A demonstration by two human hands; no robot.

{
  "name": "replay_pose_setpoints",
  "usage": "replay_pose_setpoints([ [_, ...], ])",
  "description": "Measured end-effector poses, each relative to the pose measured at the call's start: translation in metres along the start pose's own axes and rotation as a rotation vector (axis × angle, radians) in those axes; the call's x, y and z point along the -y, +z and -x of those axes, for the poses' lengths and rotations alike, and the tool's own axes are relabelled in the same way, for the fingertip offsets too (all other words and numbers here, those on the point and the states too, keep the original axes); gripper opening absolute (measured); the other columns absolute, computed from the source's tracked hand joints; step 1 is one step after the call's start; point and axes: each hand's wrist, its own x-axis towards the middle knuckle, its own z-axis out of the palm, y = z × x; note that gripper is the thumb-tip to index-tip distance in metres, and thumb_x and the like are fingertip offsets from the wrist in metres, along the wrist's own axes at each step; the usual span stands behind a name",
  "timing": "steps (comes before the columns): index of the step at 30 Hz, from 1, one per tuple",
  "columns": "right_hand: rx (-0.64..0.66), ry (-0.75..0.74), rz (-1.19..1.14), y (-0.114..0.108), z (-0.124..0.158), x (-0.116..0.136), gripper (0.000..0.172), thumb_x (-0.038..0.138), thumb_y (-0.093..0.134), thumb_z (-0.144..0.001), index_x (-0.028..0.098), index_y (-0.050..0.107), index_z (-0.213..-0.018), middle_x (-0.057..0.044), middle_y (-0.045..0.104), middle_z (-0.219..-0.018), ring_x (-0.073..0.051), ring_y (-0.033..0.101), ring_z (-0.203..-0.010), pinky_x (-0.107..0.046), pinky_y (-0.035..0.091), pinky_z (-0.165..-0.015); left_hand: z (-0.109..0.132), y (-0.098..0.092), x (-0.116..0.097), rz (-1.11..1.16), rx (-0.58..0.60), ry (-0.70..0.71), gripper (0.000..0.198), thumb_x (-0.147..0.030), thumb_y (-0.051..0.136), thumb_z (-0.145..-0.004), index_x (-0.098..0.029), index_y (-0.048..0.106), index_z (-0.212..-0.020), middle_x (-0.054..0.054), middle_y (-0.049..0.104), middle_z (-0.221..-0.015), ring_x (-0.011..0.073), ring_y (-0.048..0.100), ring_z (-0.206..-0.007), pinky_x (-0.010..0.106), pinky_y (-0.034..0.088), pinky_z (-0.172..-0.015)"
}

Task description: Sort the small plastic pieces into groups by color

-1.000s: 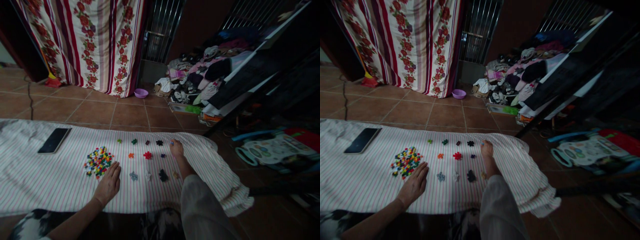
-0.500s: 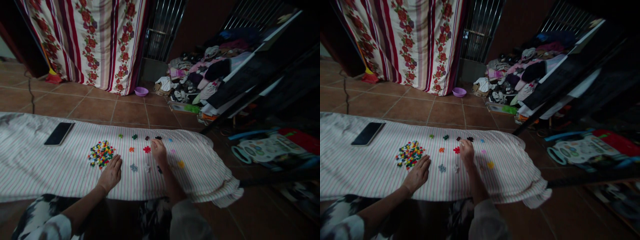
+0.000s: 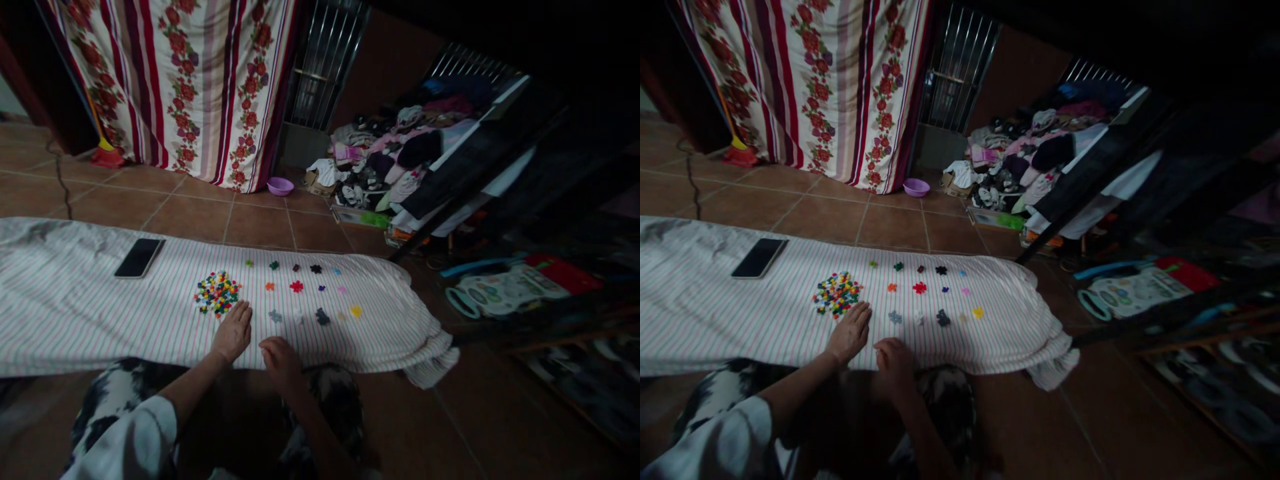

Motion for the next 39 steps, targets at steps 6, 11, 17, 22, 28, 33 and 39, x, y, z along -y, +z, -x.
replay_pose_setpoints([
  [6,-0.002,0.055,0.009,-0.003,0.025,0.009,0.023,0.012,0.050,-0.089,0.020,0.071,-0.090,-0.006,0.073,-0.089,-0.020,0.069,-0.087,-0.031,0.055,-0.082,0.034,-0.023,-0.002,-0.111,0.036,0.083,0.048,-0.030,0.038,-0.097,-0.010,0.059,-0.135,0.017,0.056,-0.146,0.0316,0.042,-0.145,0.051,0.041,-0.115],
  [11,-0.033,0.118,0.023,-0.002,0.034,0.023,0.023,0.011,0.052,-0.088,0.021,0.072,-0.090,-0.006,0.074,-0.090,-0.021,0.070,-0.089,-0.033,0.055,-0.083,0.062,-0.036,0.004,-0.123,-0.007,0.118,0.050,-0.034,0.038,-0.098,-0.017,0.054,-0.142,0.013,0.053,-0.150,0.0284,0.042,-0.145,0.049,0.039,-0.116],
  [17,-0.006,0.134,0.062,-0.001,0.038,0.041,0.022,0.011,0.053,-0.086,0.023,0.072,-0.088,-0.004,0.074,-0.090,-0.020,0.070,-0.089,-0.032,0.055,-0.083,0.085,-0.047,0.009,-0.093,0.002,0.112,0.051,-0.034,0.037,-0.098,-0.019,0.052,-0.144,0.013,0.050,-0.152,0.0288,0.042,-0.145,0.050,0.039,-0.116],
  [22,0.005,0.111,0.069,-0.005,0.045,0.053,0.024,0.011,0.052,-0.085,0.023,0.074,-0.087,-0.004,0.074,-0.088,-0.018,0.069,-0.087,-0.029,0.054,-0.081,0.096,-0.058,0.010,-0.119,0.014,0.096,0.051,-0.034,0.037,-0.097,-0.020,0.054,-0.143,0.013,0.052,-0.151,0.0290,0.045,-0.143,0.050,0.040,-0.115],
  [28,0.013,0.110,0.040,-0.013,0.052,0.061,0.025,0.013,0.053,-0.084,0.022,0.076,-0.088,-0.004,0.075,-0.087,-0.018,0.068,-0.081,-0.027,0.054,-0.075,0.101,-0.065,0.016,-0.144,0.003,0.114,0.049,-0.028,0.037,-0.095,-0.024,0.058,-0.139,0.011,0.058,-0.145,0.0290,0.052,-0.137,0.050,0.045,-0.109],
  [33,0.020,0.103,0.034,-0.011,0.046,0.062,0.025,0.015,0.052,-0.086,0.022,0.076,-0.086,-0.004,0.074,-0.084,-0.018,0.069,-0.078,-0.028,0.054,-0.072,0.097,-0.066,0.023,-0.085,-0.079,0.089,0.044,-0.028,0.035,-0.096,-0.018,0.064,-0.128,0.014,0.064,-0.138,0.0278,0.054,-0.135,0.047,0.052,-0.104],
  [39,0.055,0.088,0.008,0.007,0.033,0.055,0.025,0.010,0.052,-0.083,0.023,0.074,-0.084,-0.004,0.074,-0.085,-0.019,0.071,-0.085,-0.028,0.055,-0.075,0.081,-0.077,0.069,-0.047,-0.221,-0.031,0.041,-0.024,0.036,-0.094,-0.016,0.061,-0.124,0.017,0.061,-0.138,0.0311,0.043,-0.144,0.056,0.051,-0.107],
])
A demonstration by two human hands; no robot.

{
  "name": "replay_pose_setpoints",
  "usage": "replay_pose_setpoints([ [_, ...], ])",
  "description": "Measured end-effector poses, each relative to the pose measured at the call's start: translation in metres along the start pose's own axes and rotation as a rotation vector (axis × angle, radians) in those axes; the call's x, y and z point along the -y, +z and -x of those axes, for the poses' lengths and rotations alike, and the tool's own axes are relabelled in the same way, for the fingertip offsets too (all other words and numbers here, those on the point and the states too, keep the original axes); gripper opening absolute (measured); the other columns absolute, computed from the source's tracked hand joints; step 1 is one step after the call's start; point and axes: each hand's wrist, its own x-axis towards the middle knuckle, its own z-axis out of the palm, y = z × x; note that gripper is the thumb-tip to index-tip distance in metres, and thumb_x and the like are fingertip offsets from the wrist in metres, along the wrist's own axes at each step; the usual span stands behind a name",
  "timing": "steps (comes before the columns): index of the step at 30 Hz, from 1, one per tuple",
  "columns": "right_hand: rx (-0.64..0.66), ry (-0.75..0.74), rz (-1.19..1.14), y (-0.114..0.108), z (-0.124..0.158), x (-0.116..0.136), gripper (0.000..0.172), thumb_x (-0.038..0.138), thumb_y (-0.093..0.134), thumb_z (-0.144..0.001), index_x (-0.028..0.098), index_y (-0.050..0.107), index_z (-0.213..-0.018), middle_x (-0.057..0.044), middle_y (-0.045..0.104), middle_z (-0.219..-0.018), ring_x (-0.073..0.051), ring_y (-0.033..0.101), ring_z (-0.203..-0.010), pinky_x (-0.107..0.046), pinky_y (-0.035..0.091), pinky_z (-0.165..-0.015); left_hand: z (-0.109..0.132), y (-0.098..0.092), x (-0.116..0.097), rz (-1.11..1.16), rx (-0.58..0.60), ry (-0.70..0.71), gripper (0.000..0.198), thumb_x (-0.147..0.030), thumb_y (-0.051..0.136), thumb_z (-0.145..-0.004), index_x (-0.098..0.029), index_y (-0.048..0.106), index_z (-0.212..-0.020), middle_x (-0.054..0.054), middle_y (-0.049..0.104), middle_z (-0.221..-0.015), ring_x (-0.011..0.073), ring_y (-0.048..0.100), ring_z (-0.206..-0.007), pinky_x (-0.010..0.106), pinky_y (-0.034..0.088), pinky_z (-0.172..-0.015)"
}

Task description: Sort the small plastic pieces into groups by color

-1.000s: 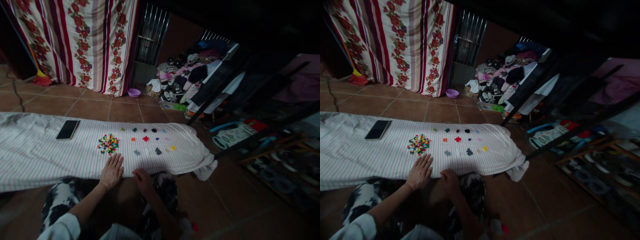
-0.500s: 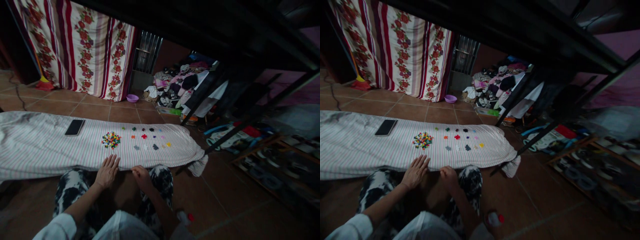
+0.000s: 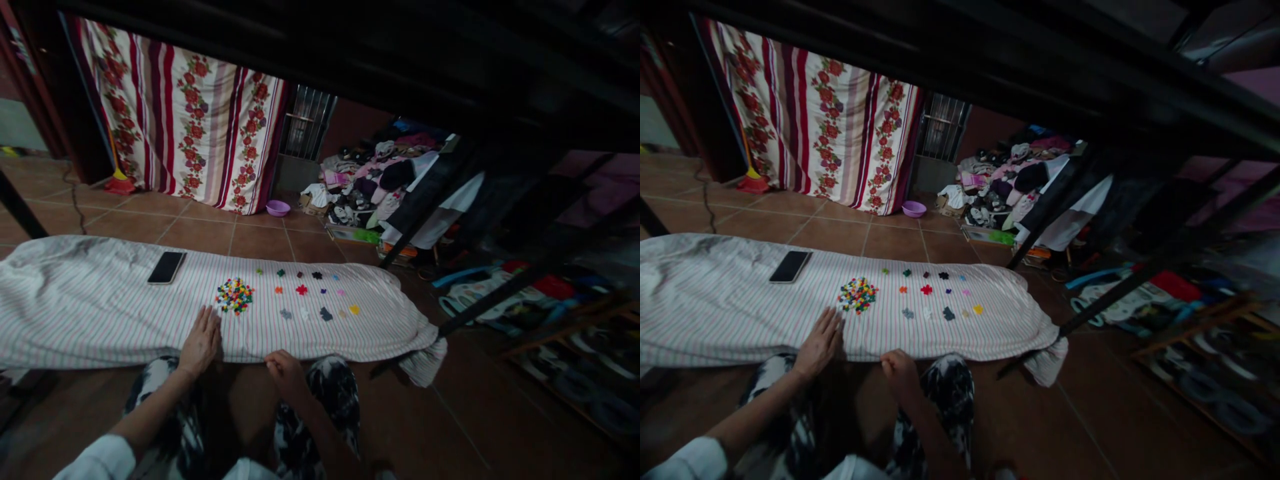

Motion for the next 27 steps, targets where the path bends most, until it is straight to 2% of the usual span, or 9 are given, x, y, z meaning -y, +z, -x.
replay_pose_setpoints([
  [2,0.018,-0.015,-0.002,0.004,-0.004,-0.003,0.024,0.010,0.053,-0.083,0.023,0.074,-0.083,-0.004,0.073,-0.084,-0.019,0.071,-0.084,-0.029,0.055,-0.075,-0.008,-0.002,0.019,-0.042,0.007,-0.029,0.039,-0.023,0.037,-0.092,-0.014,0.062,-0.120,0.019,0.064,-0.129,0.0339,0.044,-0.142,0.060,0.048,-0.108],
  [6,-0.004,-0.016,-0.028,0.009,-0.016,-0.010,0.024,0.010,0.054,-0.082,0.024,0.073,-0.086,-0.003,0.074,-0.085,-0.019,0.071,-0.086,-0.031,0.056,-0.080,-0.023,-0.002,0.044,-0.099,0.087,0.049,0.033,-0.019,0.039,-0.087,-0.013,0.065,-0.106,0.019,0.069,-0.113,0.0354,0.052,-0.134,0.064,0.039,-0.114],
  [10,-0.023,0.014,-0.050,0.012,-0.033,-0.015,0.025,0.010,0.054,-0.082,0.023,0.074,-0.091,-0.004,0.076,-0.091,-0.021,0.072,-0.090,-0.033,0.057,-0.083,-0.033,0.001,0.055,-0.115,0.097,-0.057,0.033,-0.020,0.040,-0.086,-0.012,0.063,-0.109,0.019,0.069,-0.111,0.0342,0.055,-0.129,0.062,0.039,-0.112],
  [16,-0.022,0.052,-0.042,0.019,-0.068,-0.017,0.027,0.011,0.054,-0.082,0.024,0.075,-0.094,-0.005,0.077,-0.094,-0.019,0.072,-0.089,-0.031,0.057,-0.084,-0.037,0.006,0.052,-0.175,0.076,-0.239,0.035,-0.025,0.038,-0.090,-0.011,0.062,-0.111,0.024,0.064,-0.123,0.0349,0.054,-0.127,0.055,0.046,-0.103],
  [20,-0.062,0.059,-0.032,0.027,-0.097,-0.017,0.027,0.013,0.054,-0.083,0.023,0.075,-0.096,-0.005,0.076,-0.096,-0.019,0.071,-0.093,-0.031,0.056,-0.086,-0.039,0.003,0.045,-0.242,0.083,-0.245,0.034,-0.025,0.039,-0.091,-0.013,0.061,-0.113,0.021,0.063,-0.126,0.0330,0.054,-0.126,0.051,0.045,-0.102],
  [24,-0.108,0.028,-0.041,0.037,-0.131,-0.023,0.029,0.013,0.051,-0.082,0.022,0.075,-0.096,-0.005,0.075,-0.094,-0.018,0.070,-0.090,-0.032,0.056,-0.087,-0.046,-0.003,0.040,-0.324,0.128,-0.208,0.031,-0.028,0.038,-0.093,-0.014,0.063,-0.104,0.021,0.065,-0.121,0.0334,0.057,-0.120,0.048,0.048,-0.095],
  [27,-0.107,0.030,-0.034,0.042,-0.156,-0.028,0.030,0.011,0.050,-0.082,0.020,0.075,-0.095,-0.006,0.074,-0.093,-0.019,0.069,-0.089,-0.032,0.055,-0.087,-0.050,-0.005,0.039,-0.312,0.158,-0.207,0.033,-0.028,0.037,-0.093,-0.012,0.065,-0.102,0.022,0.066,-0.118,0.0352,0.057,-0.121,0.050,0.049,-0.097],
])
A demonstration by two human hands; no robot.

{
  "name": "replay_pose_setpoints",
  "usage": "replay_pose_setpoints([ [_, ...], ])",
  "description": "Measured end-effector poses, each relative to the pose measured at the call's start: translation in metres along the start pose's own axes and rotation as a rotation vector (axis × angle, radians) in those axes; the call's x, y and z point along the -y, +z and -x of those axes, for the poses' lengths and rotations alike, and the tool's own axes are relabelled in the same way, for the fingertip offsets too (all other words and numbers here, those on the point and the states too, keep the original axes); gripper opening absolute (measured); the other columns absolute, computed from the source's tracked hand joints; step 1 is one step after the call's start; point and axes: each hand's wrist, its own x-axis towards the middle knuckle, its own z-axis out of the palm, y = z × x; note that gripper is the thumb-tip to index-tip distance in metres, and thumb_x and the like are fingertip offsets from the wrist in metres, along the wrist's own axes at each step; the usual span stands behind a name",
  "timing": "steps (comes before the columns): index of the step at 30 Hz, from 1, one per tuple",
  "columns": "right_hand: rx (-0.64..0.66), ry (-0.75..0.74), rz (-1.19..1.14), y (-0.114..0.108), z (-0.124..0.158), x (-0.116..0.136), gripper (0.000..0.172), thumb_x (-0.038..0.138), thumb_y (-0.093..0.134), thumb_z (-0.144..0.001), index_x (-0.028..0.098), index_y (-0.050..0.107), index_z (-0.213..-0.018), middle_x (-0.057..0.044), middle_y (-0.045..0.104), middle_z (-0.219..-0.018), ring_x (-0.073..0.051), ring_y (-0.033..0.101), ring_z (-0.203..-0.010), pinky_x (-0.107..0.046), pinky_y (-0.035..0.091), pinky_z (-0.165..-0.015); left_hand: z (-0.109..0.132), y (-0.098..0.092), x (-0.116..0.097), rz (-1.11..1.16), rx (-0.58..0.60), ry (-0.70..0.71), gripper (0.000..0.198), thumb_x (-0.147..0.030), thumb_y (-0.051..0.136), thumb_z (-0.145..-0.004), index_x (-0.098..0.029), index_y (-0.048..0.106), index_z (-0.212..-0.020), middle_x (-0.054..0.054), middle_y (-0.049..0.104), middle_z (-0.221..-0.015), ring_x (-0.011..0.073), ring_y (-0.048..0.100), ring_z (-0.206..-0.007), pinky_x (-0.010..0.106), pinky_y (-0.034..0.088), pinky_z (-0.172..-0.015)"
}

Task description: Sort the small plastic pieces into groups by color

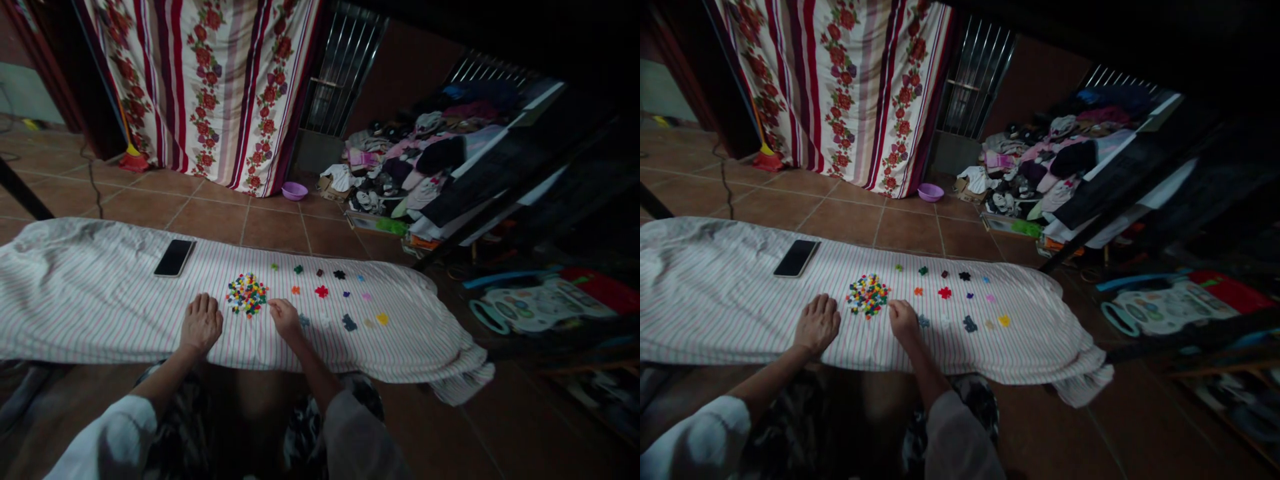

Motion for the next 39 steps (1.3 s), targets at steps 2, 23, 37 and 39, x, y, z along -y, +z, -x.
replay_pose_setpoints([
  [2,0.005,0.008,0.017,0.004,-0.015,-0.002,0.030,0.009,0.051,-0.082,0.020,0.075,-0.095,-0.007,0.074,-0.095,-0.019,0.069,-0.091,-0.032,0.054,-0.089,0.001,0.003,0.001,0.048,0.008,-0.011,0.037,-0.029,0.037,-0.093,-0.010,0.066,-0.107,0.024,0.065,-0.123,0.0374,0.054,-0.128,0.054,0.046,-0.102],
  [23,0.171,-0.007,0.240,0.030,-0.100,0.018,0.029,0.014,0.052,-0.094,0.022,0.078,-0.101,-0.006,0.075,-0.102,-0.017,0.065,-0.099,-0.025,0.045,-0.093,0.001,0.005,-0.007,-0.023,0.195,-0.160,0.054,-0.040,0.039,-0.097,-0.018,0.053,-0.144,0.019,0.044,-0.156,0.0398,0.033,-0.148,0.062,0.026,-0.119],
  [37,0.339,0.132,0.464,0.055,-0.138,0.035,0.031,0.012,0.054,-0.089,0.023,0.079,-0.103,-0.008,0.077,-0.109,-0.020,0.067,-0.104,-0.027,0.046,-0.088,0.000,0.006,-0.006,-0.044,0.202,-0.159,0.054,-0.039,0.040,-0.096,-0.019,0.054,-0.144,0.018,0.044,-0.155,0.0390,0.035,-0.148,0.061,0.028,-0.118],
  [39,0.351,0.151,0.460,0.054,-0.138,0.036,0.029,0.013,0.055,-0.088,0.023,0.078,-0.102,-0.008,0.077,-0.110,-0.020,0.068,-0.103,-0.027,0.047,-0.086,0.000,0.006,-0.006,-0.030,0.199,-0.161,0.053,-0.039,0.039,-0.096,-0.019,0.054,-0.144,0.018,0.044,-0.155,0.0390,0.035,-0.148,0.061,0.028,-0.118],
])
